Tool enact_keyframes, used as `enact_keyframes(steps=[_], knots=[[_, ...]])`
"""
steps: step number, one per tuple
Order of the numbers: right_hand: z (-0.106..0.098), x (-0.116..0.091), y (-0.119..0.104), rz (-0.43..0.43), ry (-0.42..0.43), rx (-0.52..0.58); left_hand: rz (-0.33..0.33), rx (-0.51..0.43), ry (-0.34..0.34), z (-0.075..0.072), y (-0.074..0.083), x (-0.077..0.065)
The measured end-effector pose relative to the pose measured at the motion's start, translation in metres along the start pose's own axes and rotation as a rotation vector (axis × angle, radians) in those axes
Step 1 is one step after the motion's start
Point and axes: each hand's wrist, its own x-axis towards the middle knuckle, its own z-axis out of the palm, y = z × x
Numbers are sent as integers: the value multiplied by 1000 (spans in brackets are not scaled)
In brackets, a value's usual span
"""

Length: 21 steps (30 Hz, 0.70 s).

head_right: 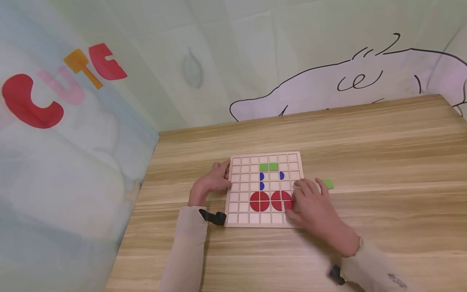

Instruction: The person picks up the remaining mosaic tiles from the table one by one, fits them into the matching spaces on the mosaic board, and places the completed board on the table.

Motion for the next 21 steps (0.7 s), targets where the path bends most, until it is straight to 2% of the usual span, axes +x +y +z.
enact_keyframes(steps=[13,21], knots=[[5,0,-1,-21,44,-10,8,13,1,0,-1,1],[5,0,-2,1,49,-8,4,6,2,1,-2,2]])
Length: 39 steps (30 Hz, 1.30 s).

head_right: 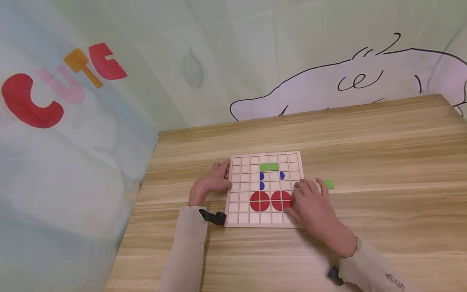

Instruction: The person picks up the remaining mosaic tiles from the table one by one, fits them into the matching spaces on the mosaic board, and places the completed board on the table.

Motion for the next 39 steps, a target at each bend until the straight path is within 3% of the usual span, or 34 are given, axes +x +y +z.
enact_keyframes(steps=[14,20,27,32,39], knots=[[-6,2,0,62,-79,23,-18,-3,6,1,3,-2],[-24,2,12,64,10,65,-5,14,7,2,2,-1],[-47,-4,40,72,78,25,-16,21,6,1,4,-1],[-51,-14,54,86,16,-21,-14,23,8,0,4,-1],[-45,-23,54,107,-75,-26,-15,21,7,0,3,-2]])
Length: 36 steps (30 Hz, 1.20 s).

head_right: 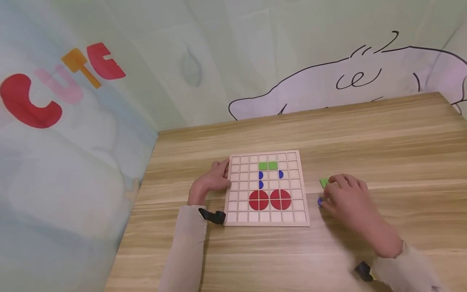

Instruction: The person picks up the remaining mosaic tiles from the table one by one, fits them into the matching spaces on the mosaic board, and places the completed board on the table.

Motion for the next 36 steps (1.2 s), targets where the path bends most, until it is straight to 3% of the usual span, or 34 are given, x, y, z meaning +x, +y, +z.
enact_keyframes(steps=[6,17,25,36], knots=[[8,1,-7,29,-25,-29,-3,-1,1,0,1,-1],[12,1,-13,35,41,-102,-3,4,-1,0,0,0],[14,1,-17,57,47,-93,-8,-9,-2,0,-1,1],[14,-1,-15,25,123,-80,-9,-4,1,1,0,0]])
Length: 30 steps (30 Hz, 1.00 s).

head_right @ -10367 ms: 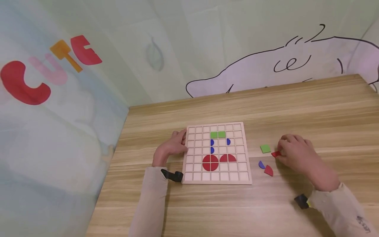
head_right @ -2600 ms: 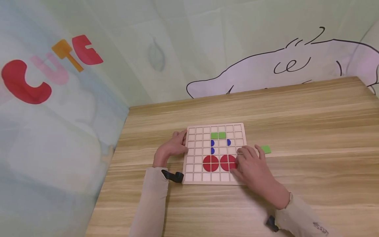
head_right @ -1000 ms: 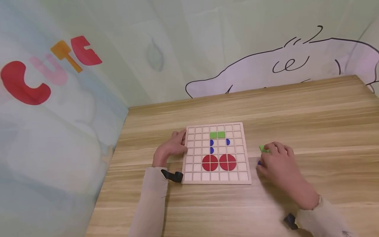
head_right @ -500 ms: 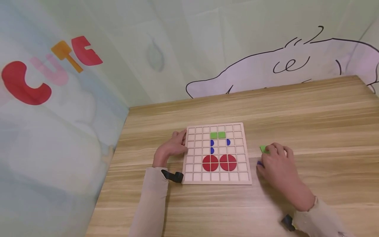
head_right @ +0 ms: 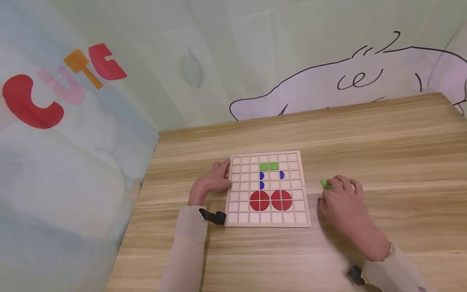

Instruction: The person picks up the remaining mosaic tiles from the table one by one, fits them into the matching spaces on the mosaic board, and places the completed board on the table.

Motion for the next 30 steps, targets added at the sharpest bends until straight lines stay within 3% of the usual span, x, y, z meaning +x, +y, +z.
enact_keyframes(steps=[7,15,20,30], knots=[[-5,4,4,26,-42,40,19,4,1,0,-1,1],[-11,27,-3,28,-43,157,57,40,-21,-4,-2,3],[-2,45,-8,16,-41,262,62,42,-31,-5,-1,0],[19,62,-22,90,-158,369,71,11,-40,-5,-3,0]])
